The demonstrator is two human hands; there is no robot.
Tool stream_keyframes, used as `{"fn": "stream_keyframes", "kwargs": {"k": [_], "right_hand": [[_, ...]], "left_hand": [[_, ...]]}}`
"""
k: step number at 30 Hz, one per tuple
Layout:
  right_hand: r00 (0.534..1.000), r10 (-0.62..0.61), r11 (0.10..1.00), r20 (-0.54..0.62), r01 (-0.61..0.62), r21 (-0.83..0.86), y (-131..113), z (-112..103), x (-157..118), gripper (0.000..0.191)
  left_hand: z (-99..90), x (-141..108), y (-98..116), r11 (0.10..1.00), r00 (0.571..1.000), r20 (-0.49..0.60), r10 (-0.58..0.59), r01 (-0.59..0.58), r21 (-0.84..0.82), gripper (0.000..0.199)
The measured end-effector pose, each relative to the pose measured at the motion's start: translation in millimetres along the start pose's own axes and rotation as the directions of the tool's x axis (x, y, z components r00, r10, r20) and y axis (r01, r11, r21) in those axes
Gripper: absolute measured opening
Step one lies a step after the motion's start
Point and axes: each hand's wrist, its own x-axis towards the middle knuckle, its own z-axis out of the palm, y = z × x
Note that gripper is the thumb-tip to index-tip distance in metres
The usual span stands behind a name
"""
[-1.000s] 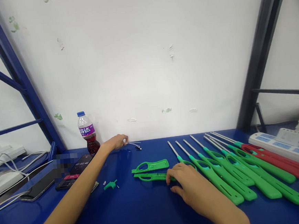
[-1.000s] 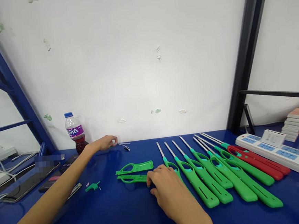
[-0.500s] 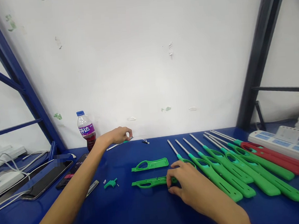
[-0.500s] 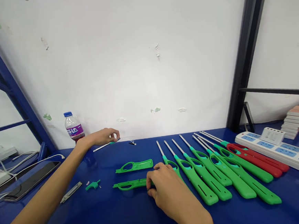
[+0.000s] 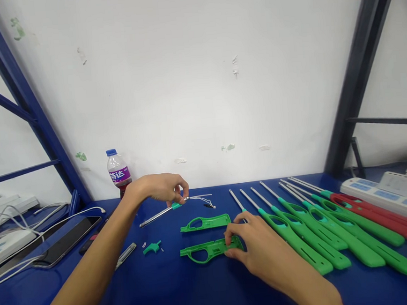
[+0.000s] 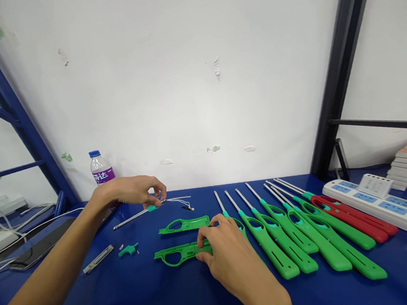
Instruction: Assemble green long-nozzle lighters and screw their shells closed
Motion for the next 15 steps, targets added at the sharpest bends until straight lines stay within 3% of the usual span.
{"fn": "stream_keyframes", "kwargs": {"k": [11,15], "right_hand": [[0.999,-0.019,1.0,0.028,0.019,-0.002,5,6,1,0.008],[0.996,-0.047,0.999,0.07,0.048,-0.006,9,9,1,0.022]], "left_hand": [[-2.4,-8,12,1.0,1.0,0.008,-0.012,0.012,0.028,0.022],[-1.9,-7,12,0.999,1.0,0.029,0.004,-0.005,0.032,0.022]]}}
